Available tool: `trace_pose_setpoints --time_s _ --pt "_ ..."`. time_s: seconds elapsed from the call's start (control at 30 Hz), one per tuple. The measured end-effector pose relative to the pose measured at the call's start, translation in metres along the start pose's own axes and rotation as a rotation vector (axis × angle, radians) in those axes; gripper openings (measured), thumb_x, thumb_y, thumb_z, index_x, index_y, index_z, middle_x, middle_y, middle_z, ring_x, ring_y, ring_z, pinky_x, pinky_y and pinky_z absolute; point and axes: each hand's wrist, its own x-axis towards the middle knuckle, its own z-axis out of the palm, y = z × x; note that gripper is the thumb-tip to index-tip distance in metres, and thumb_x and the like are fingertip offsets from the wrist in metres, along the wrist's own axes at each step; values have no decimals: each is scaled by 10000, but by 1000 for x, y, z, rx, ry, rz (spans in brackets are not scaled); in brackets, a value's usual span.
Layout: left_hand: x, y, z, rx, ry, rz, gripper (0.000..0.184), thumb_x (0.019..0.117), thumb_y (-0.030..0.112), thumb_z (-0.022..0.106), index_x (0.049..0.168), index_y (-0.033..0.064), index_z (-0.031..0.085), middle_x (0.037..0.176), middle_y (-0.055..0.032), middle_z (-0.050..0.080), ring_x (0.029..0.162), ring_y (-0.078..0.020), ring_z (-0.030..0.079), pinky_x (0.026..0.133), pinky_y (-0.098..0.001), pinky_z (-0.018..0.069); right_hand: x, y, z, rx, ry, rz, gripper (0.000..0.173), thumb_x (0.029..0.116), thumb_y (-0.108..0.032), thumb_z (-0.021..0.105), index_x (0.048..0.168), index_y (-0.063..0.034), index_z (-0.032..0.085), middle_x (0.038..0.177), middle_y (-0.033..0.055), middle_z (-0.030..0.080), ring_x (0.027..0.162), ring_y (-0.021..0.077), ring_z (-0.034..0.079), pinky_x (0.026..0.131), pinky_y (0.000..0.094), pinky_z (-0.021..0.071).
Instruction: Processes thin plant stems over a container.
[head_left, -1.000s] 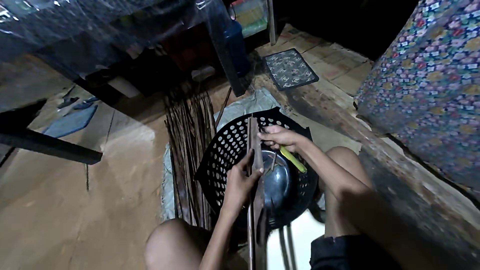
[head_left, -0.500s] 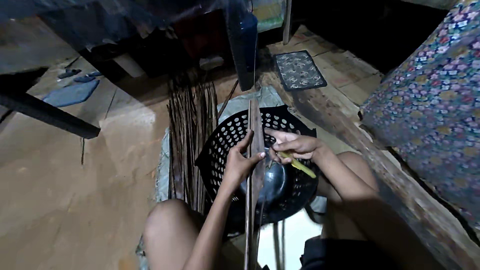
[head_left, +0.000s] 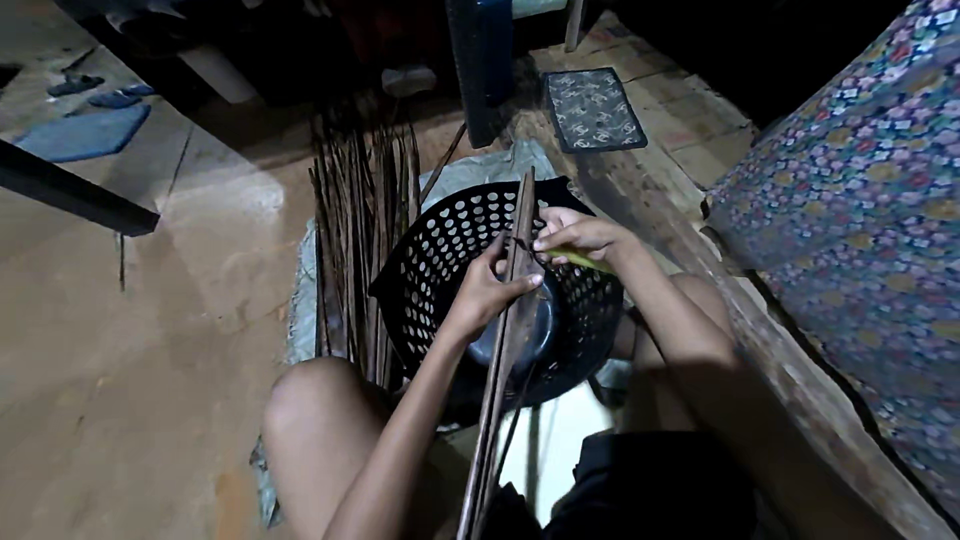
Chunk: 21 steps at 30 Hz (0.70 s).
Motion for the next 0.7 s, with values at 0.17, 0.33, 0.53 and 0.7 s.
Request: trace_pose_setpoints --time_s 0.17,0.33,0.53,0.7 --pt "5 0 2 -8 45 -31 743 934 -58 652 1554 -61 244 1022 -112 651 761 2 615 728 -155 516 7 -1 -6 -33 43 -47 468 912 125 497 1349 -5 389 655 -64 577 516 -26 530 484 117 438" --pt "7 1 5 -22 70 -11 681 934 -65 646 1522 -77 302 971 -81 643 750 15 618 716 -143 519 8 -2 -12 -59 67 -100 529 884 120 520 1381 2 381 634 -71 584 501 -31 528 477 121 432" --pt "7 4 11 -49 123 2 456 952 -82 607 1392 -91 484 860 -19 659 637 33 586 608 -130 497 7 -3 -20 -55 114 -158 508 857 138 532 1342 31 422 607 -71 573 477 -32 523 456 121 430" --pt "9 0 12 33 143 56 358 992 -46 569 1342 -110 529 814 -9 647 584 43 544 568 -126 470 10 0 -22 -96 203 -203 438 870 121 575 1291 76 461 649 -53 609 490 -46 512 455 115 406"
